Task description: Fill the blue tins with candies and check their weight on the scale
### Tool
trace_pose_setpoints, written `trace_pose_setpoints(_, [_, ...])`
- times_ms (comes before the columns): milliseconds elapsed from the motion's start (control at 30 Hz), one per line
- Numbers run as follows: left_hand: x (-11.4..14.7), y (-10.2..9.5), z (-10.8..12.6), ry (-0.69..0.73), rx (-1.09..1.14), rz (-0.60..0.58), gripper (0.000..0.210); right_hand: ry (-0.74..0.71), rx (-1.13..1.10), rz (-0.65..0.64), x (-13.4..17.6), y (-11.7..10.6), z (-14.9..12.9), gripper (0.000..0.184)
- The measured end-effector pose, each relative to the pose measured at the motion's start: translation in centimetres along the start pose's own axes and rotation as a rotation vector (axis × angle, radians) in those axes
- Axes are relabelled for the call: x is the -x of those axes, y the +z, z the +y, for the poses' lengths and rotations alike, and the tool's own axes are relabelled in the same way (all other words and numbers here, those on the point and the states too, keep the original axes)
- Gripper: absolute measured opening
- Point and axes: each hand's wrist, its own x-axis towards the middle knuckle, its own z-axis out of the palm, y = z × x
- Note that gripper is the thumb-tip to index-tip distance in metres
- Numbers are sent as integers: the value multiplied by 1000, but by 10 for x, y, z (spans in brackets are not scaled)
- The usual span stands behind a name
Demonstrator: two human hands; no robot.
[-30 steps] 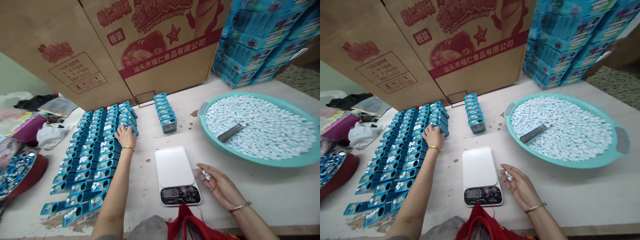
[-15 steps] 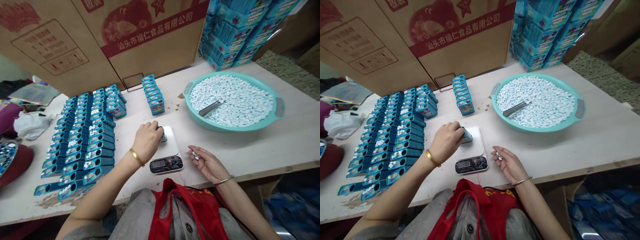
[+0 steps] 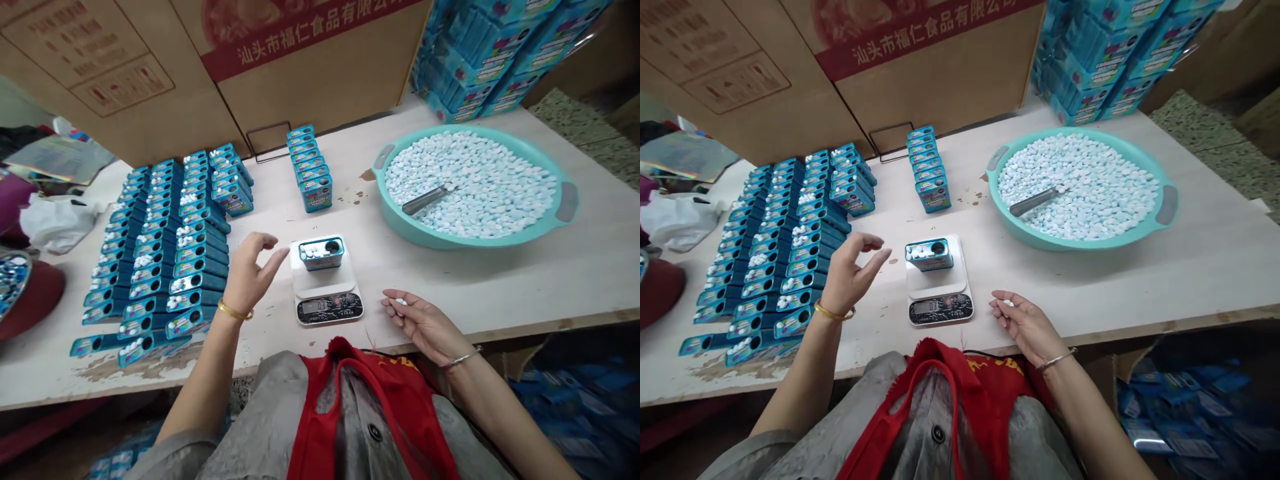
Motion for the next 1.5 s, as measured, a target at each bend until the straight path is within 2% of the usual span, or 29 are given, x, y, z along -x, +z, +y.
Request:
trace_pose_setpoints(133, [57, 8, -35, -282, 145, -35, 22, -51, 180, -40, 3, 18, -20, 41])
trace_pose_setpoints(233, [89, 18, -50, -420, 211, -47, 24, -96, 267, -91, 4, 38, -42, 39])
trace_pose_setpoints(333, [103, 26, -56, -463, 241, -66, 25, -169, 358, -155, 6, 61, -65, 37])
trace_pose_setpoints(433, [103, 30, -55, -418, 251, -57, 23, -264, 433, -222, 8, 83, -82, 33])
trace_pose_setpoints(567, [87, 31, -44, -284, 242, 48, 18, -279, 439, -302, 9, 103, -88, 25])
trace_pose_setpoints(667, [67, 29, -30, -91, 232, 89, 19, -219, 367, -330, 7, 105, -78, 21])
trace_pose_setpoints(733, [49, 25, -20, 51, 233, 74, 25, -151, 305, -338, 5, 103, -66, 22])
trace_pose_setpoints(833, [19, 17, -10, 232, 197, -43, 34, -33, 225, -347, 1, 100, -44, 26])
trace_pose_setpoints(933, [-10, 10, -1, 357, 70, -266, 33, 74, 145, -376, -3, 101, -25, 25])
trace_pose_setpoints(1033, [-31, 5, 8, 419, -106, -466, 26, 177, 32, -384, -10, 108, -14, 19])
trace_pose_setpoints(1133, [-44, 3, 16, 441, -253, -608, 21, 265, -84, -388, -17, 117, -9, 18])
trace_pose_setpoints(1233, [-52, 2, 22, 454, -327, -696, 18, 294, -180, -409, -24, 127, -2, 20])
trace_pose_setpoints(1333, [-58, 2, 23, 458, -343, -732, 16, 316, -259, -432, -28, 136, 6, 19])
trace_pose_setpoints(1500, [-68, 2, 18, 501, -206, -786, 9, 322, -318, -426, -32, 142, 11, 17])
